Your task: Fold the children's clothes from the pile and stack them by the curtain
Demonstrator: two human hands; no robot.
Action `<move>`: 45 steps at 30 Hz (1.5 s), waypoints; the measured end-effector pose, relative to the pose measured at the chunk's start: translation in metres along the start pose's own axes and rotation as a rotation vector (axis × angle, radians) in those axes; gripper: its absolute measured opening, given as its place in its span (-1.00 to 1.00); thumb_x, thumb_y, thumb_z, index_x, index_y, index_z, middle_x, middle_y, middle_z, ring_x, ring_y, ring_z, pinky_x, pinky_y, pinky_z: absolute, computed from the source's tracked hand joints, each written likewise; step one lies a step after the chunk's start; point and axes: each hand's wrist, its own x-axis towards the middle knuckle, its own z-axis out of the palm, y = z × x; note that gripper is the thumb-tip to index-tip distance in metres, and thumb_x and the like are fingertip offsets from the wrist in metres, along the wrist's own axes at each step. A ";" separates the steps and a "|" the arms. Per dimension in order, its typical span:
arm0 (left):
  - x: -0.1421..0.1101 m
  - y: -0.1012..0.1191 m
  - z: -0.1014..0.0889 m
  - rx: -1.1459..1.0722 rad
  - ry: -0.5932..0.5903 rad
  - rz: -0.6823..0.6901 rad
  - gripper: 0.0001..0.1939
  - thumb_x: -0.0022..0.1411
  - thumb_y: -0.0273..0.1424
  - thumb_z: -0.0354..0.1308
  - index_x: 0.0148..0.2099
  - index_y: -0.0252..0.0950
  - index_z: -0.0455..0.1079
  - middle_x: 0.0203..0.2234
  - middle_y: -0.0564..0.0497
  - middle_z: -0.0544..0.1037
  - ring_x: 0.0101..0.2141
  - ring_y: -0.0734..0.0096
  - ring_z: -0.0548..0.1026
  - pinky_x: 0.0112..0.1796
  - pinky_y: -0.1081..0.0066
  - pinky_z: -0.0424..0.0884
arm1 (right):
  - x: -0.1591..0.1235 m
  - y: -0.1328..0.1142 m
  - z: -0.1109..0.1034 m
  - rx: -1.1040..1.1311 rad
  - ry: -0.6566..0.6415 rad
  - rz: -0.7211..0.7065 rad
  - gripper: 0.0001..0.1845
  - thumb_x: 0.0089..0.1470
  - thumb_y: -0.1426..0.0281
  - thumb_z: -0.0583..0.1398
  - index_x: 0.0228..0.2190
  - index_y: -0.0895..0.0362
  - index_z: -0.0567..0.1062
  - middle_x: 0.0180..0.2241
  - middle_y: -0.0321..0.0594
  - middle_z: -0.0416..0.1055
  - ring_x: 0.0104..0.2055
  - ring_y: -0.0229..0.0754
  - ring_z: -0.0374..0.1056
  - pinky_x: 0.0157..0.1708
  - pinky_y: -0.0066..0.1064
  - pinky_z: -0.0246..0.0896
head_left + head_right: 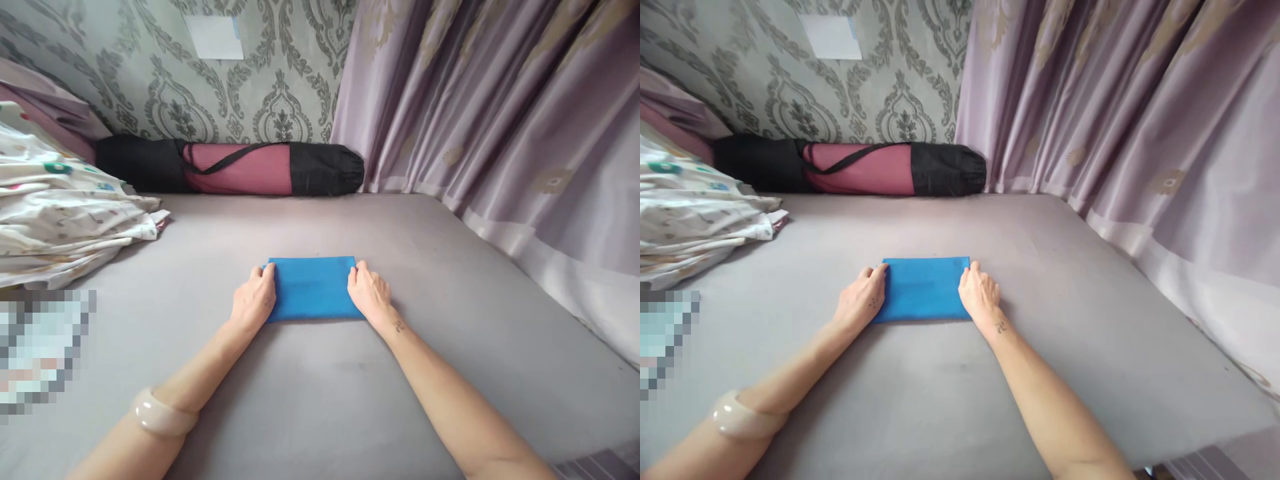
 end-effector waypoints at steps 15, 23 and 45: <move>-0.014 -0.024 -0.006 -0.113 0.303 0.016 -0.66 0.42 -0.34 -0.19 0.00 -0.24 0.39 -0.21 -0.11 0.43 -0.19 0.24 0.47 -0.30 0.40 0.34 | 0.000 -0.012 -0.035 -0.111 -0.017 -0.131 -0.61 0.32 0.37 -0.12 -0.06 0.27 0.41 -0.13 0.18 0.50 -0.01 0.10 0.43 -0.05 -0.15 0.24; -0.012 -0.023 -0.005 -0.221 0.486 0.009 -0.62 0.32 -0.55 -0.17 0.08 -0.37 0.34 -0.21 -0.16 0.47 -0.14 0.23 0.46 -0.18 0.37 0.39 | -0.022 -0.115 -0.004 0.069 0.174 -0.762 -0.40 0.32 0.30 -0.16 0.25 0.39 0.16 0.32 0.05 0.04 0.39 0.00 -0.15 0.35 -0.14 -0.36; -0.005 -0.020 0.007 -0.243 0.404 0.396 -0.59 0.36 -0.49 -0.22 0.16 -0.40 0.26 0.04 -0.26 0.46 0.10 0.17 0.38 0.11 0.17 0.29 | -0.011 -0.083 0.017 0.109 0.015 -0.672 -0.34 0.33 0.22 -0.21 0.30 0.34 0.08 0.36 -0.02 -0.08 0.41 -0.08 -0.24 0.36 -0.16 -0.38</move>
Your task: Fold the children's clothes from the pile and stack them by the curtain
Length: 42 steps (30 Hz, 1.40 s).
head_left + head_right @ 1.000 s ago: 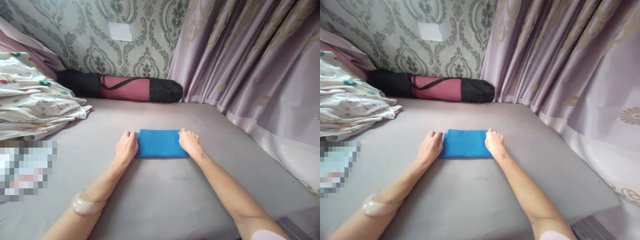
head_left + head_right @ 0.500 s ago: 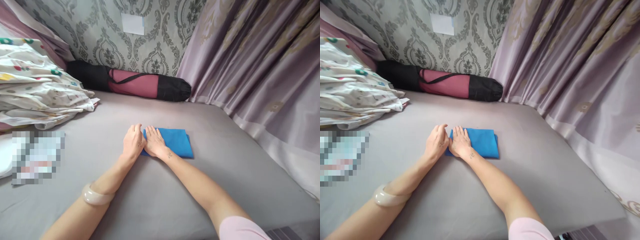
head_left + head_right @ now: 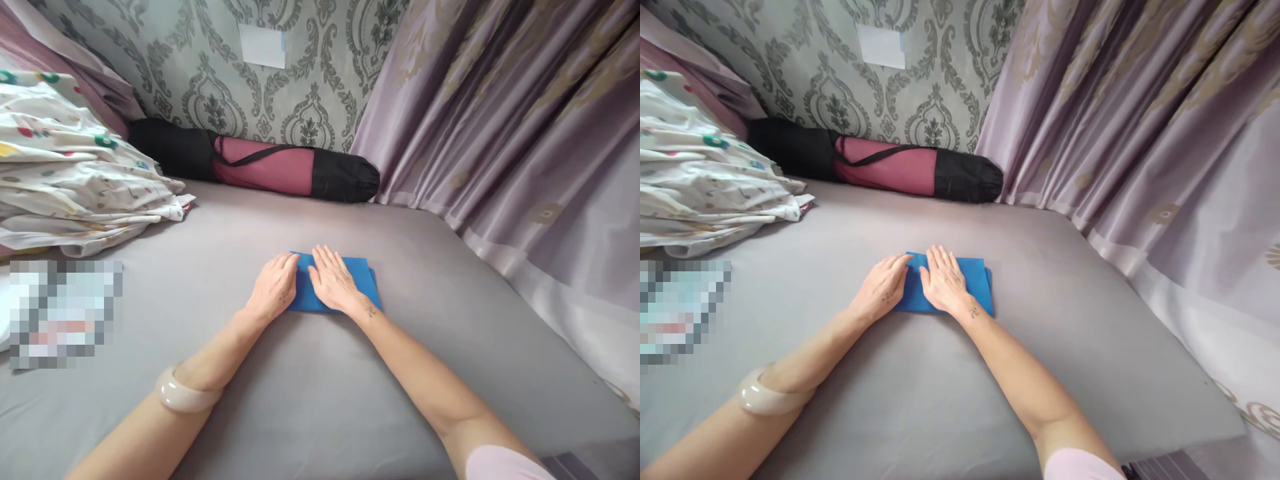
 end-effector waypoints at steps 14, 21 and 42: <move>-0.002 0.010 0.003 0.027 -0.221 0.069 -0.44 0.42 -0.21 -0.23 0.31 -0.40 0.16 0.28 -0.21 0.21 0.32 0.14 0.07 0.29 0.06 -0.05 | -0.017 0.027 -0.011 0.039 0.061 0.125 -0.34 0.33 0.24 -0.21 0.29 0.38 0.09 0.35 0.02 -0.04 0.40 -0.06 -0.21 0.35 -0.17 -0.36; -0.003 0.008 0.012 0.045 -0.395 -0.077 -0.29 0.39 -0.05 -0.26 0.39 -0.41 0.00 0.36 -0.22 -0.02 0.35 0.07 -0.08 0.28 0.06 -0.06 | -0.026 0.055 0.001 -0.088 0.008 0.225 -0.34 0.32 0.21 -0.18 0.28 0.38 0.12 0.34 0.05 -0.01 0.39 -0.01 -0.16 0.34 -0.13 -0.35; 0.040 0.004 0.013 0.157 -0.198 -0.403 -0.61 0.31 -0.28 -0.01 0.09 -0.36 0.35 -0.04 -0.31 0.41 -0.02 0.01 0.38 -0.03 0.15 0.30 | -0.030 0.096 -0.015 0.034 0.137 0.420 -0.60 0.29 0.34 -0.03 0.04 0.19 0.43 0.07 -0.06 0.40 0.12 -0.09 0.28 0.09 -0.32 0.12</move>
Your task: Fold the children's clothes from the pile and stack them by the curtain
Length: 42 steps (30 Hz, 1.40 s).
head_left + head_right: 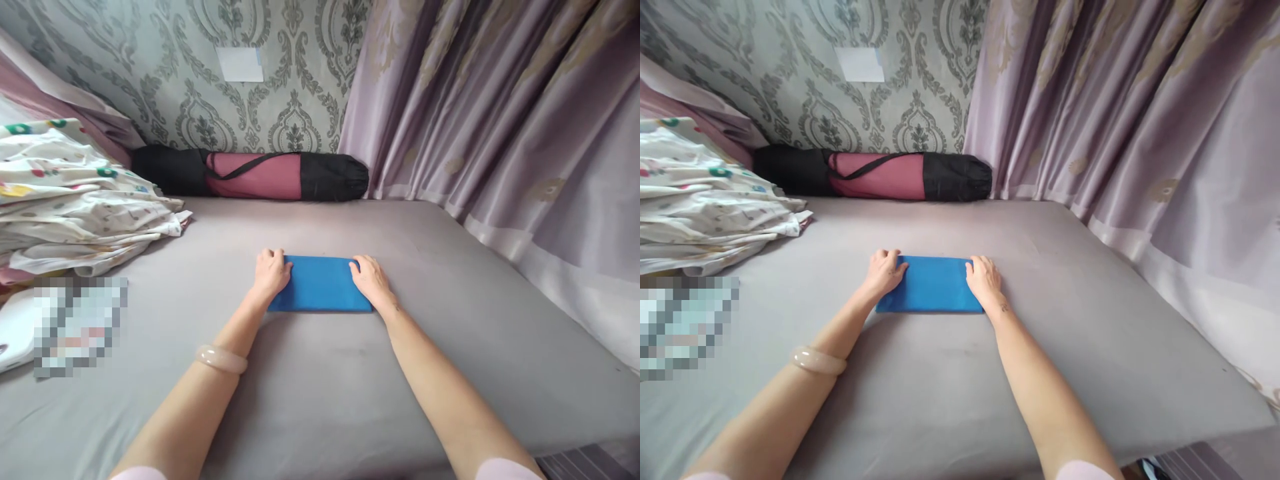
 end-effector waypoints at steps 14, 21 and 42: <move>0.012 -0.013 -0.013 -0.394 -0.232 -0.240 -0.70 0.05 -0.14 0.20 -0.32 -0.29 0.38 -0.44 -0.01 0.52 -0.34 0.26 0.50 -0.39 0.43 0.30 | 0.029 0.016 -0.011 0.237 -0.245 0.158 -0.81 0.04 0.25 0.19 -0.39 0.12 0.49 -0.41 -0.24 0.50 -0.31 -0.17 0.42 -0.38 -0.47 0.17; 0.007 -0.005 -0.027 -0.780 -0.235 -0.264 -0.73 -0.08 -0.29 0.26 -0.35 -0.25 0.26 -0.60 0.17 0.34 -0.51 0.45 0.39 -0.48 0.48 0.23 | 0.025 0.014 -0.029 0.603 -0.269 0.118 -0.87 -0.05 0.46 0.20 -0.35 0.15 0.41 -0.38 -0.26 0.49 -0.32 -0.24 0.41 -0.33 -0.49 0.23; -0.004 -0.038 -0.089 -0.522 -0.695 0.362 -0.72 0.08 -0.31 0.15 -0.14 -0.20 0.51 -0.23 0.02 0.59 -0.21 0.31 0.49 -0.19 0.41 0.37 | 0.013 0.037 -0.092 0.465 -0.834 -0.336 -0.66 -0.15 0.39 0.23 -0.25 0.18 0.58 -0.19 -0.16 0.55 -0.12 -0.12 0.43 -0.11 -0.40 0.29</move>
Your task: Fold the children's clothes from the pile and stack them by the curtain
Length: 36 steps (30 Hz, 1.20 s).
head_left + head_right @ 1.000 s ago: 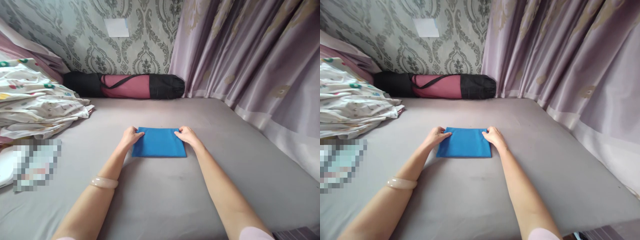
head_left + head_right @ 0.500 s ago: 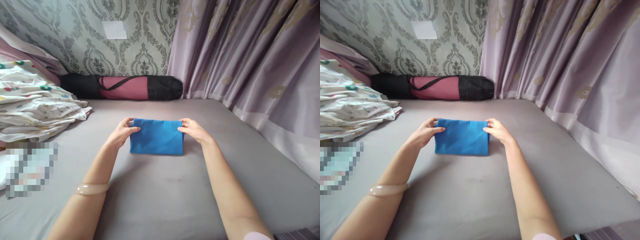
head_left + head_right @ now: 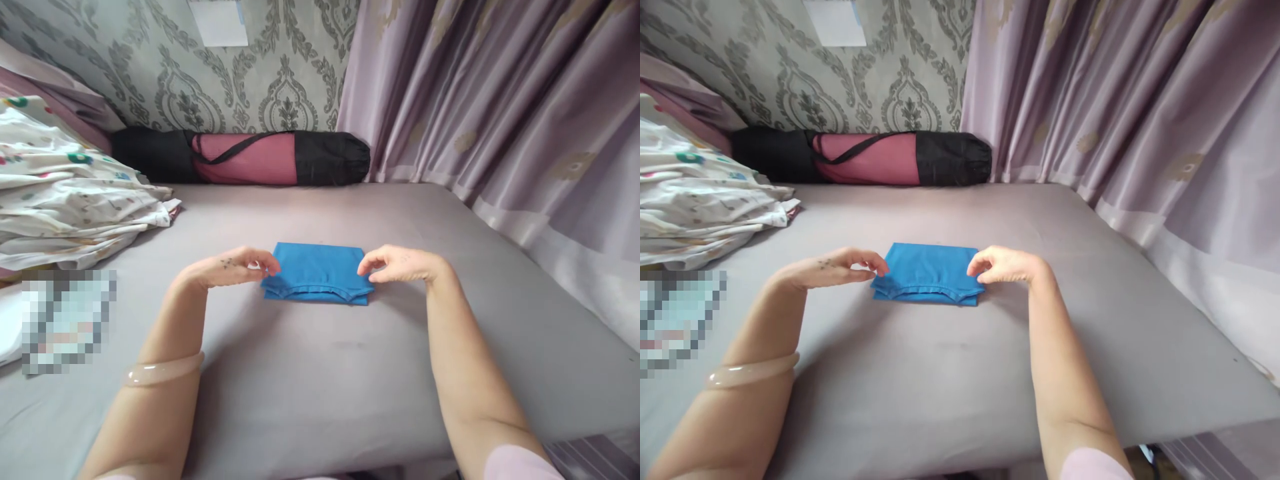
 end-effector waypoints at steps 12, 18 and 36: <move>0.027 0.010 0.040 0.232 -0.117 0.007 -0.72 0.02 -0.24 0.20 -0.22 -0.27 0.46 -0.26 -0.01 0.51 -0.28 0.32 0.41 -0.31 0.44 0.30 | 0.029 -0.025 0.043 -0.418 -0.072 0.147 -0.64 -0.22 0.47 0.28 -0.26 0.12 0.46 -0.23 -0.25 0.45 -0.32 -0.26 0.34 -0.49 -0.54 0.14; 0.024 0.005 0.038 0.183 -0.109 -0.007 -0.74 0.03 -0.32 0.10 -0.20 -0.26 0.46 -0.27 0.00 0.52 -0.29 0.34 0.42 -0.30 0.44 0.32 | 0.027 -0.025 0.038 -0.368 -0.077 0.134 -0.78 -0.12 0.48 0.18 -0.33 0.10 0.48 -0.28 -0.26 0.45 -0.33 -0.26 0.33 -0.49 -0.54 0.12; 0.015 0.017 0.033 0.277 -0.123 0.023 -0.70 -0.03 -0.44 0.03 -0.25 -0.25 0.52 -0.36 0.02 0.53 -0.35 0.34 0.44 -0.31 0.44 0.34 | 0.021 -0.027 0.032 -0.237 -0.154 0.030 -0.72 -0.06 0.47 0.20 -0.24 0.19 0.56 -0.36 -0.23 0.51 -0.36 -0.26 0.38 -0.42 -0.53 0.21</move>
